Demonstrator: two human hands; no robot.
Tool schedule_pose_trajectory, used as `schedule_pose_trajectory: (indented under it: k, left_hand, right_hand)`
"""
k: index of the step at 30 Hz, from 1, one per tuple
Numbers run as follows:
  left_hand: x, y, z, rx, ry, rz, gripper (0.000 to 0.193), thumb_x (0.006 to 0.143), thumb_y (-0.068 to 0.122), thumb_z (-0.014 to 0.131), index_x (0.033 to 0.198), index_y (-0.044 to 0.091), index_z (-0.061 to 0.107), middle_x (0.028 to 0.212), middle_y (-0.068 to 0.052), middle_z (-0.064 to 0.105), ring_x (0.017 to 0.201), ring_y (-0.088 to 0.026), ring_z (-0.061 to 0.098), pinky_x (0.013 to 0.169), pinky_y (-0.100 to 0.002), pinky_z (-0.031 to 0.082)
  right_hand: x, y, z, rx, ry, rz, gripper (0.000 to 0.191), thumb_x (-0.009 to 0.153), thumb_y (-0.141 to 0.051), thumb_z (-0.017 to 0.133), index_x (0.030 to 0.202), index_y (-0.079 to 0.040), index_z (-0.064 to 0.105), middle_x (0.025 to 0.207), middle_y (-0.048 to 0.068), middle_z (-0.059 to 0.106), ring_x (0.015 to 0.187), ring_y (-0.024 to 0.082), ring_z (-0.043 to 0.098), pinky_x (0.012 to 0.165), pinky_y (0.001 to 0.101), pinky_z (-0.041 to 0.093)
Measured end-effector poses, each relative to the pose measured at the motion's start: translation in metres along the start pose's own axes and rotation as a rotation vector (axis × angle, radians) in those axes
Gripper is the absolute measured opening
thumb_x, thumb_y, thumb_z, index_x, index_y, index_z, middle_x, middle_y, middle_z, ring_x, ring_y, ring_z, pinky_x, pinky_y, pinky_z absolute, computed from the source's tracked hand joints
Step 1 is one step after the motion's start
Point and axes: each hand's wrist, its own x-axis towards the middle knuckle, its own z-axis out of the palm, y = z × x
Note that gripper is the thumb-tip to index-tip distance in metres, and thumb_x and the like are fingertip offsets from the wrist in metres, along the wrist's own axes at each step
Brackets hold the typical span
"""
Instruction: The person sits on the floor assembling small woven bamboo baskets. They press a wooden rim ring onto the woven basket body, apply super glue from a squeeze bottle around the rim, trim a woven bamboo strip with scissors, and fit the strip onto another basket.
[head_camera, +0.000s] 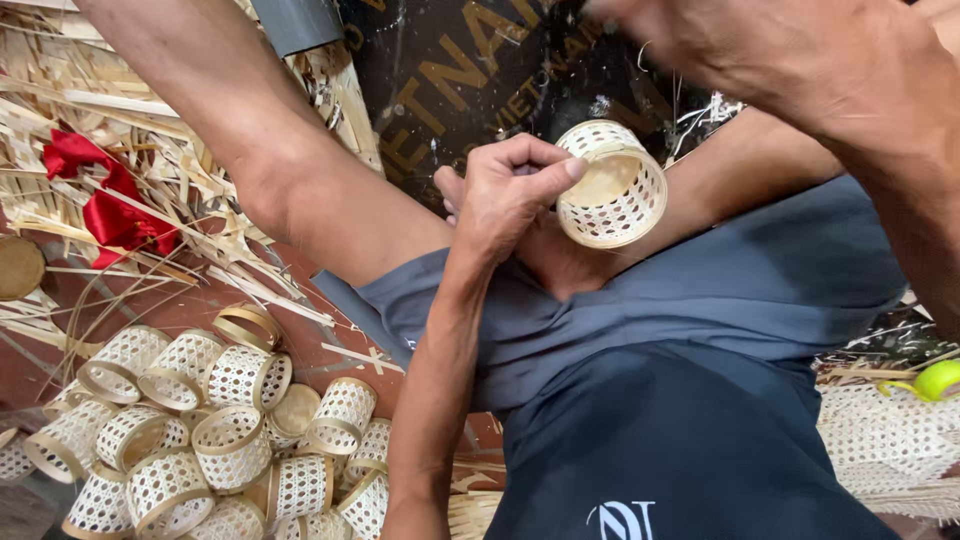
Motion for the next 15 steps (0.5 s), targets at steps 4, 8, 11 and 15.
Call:
schedule_pose_trajectory:
  k: [4, 8, 11, 15]
  left_hand:
    - [0.000, 0.003, -0.003, 0.026, -0.011, -0.065, 0.019, 0.087, 0.014, 0.082, 0.096, -0.003, 0.077, 0.079, -0.004, 0.072, 0.064, -0.008, 0.060, 0.055, -0.022, 0.047]
    - [0.000, 0.002, -0.005, 0.048, -0.022, 0.030, 0.019, 0.088, 0.015, 0.083, 0.095, -0.002, 0.077, 0.084, -0.003, 0.074, 0.074, -0.006, 0.066, 0.066, -0.021, 0.055]
    - [0.002, 0.000, -0.004, 0.055, -0.020, 0.030, 0.020, 0.089, 0.015, 0.083, 0.097, -0.003, 0.077, 0.082, -0.004, 0.072, 0.071, -0.006, 0.060, 0.061, -0.022, 0.048]
    - [0.002, -0.001, -0.004, 0.055, -0.027, 0.062, 0.019, 0.088, 0.015, 0.082, 0.096, -0.002, 0.077, 0.086, -0.004, 0.071, 0.071, -0.007, 0.063, 0.062, -0.023, 0.051]
  right_hand:
    - [-0.018, 0.006, 0.015, 0.066, 0.010, 0.268, 0.008, 0.092, -0.010, 0.075, 0.093, -0.002, 0.075, 0.084, 0.012, 0.070, 0.077, 0.023, 0.067, 0.068, 0.0363, 0.054]
    - [-0.028, 0.007, 0.036, 0.683, -0.059, 0.620, 0.015, 0.090, -0.015, 0.076, 0.098, -0.003, 0.076, 0.084, 0.003, 0.073, 0.076, 0.008, 0.065, 0.065, 0.0257, 0.053]
    - [-0.024, 0.011, 0.037, 0.813, -0.182, 0.895, 0.018, 0.089, -0.016, 0.075, 0.096, 0.000, 0.079, 0.076, 0.005, 0.070, 0.068, 0.009, 0.058, 0.058, 0.0279, 0.047]
    - [0.000, 0.013, 0.020, 0.715, -0.443, 0.995, 0.019, 0.086, -0.019, 0.073, 0.092, -0.002, 0.081, 0.068, 0.007, 0.069, 0.061, 0.014, 0.058, 0.054, 0.0334, 0.048]
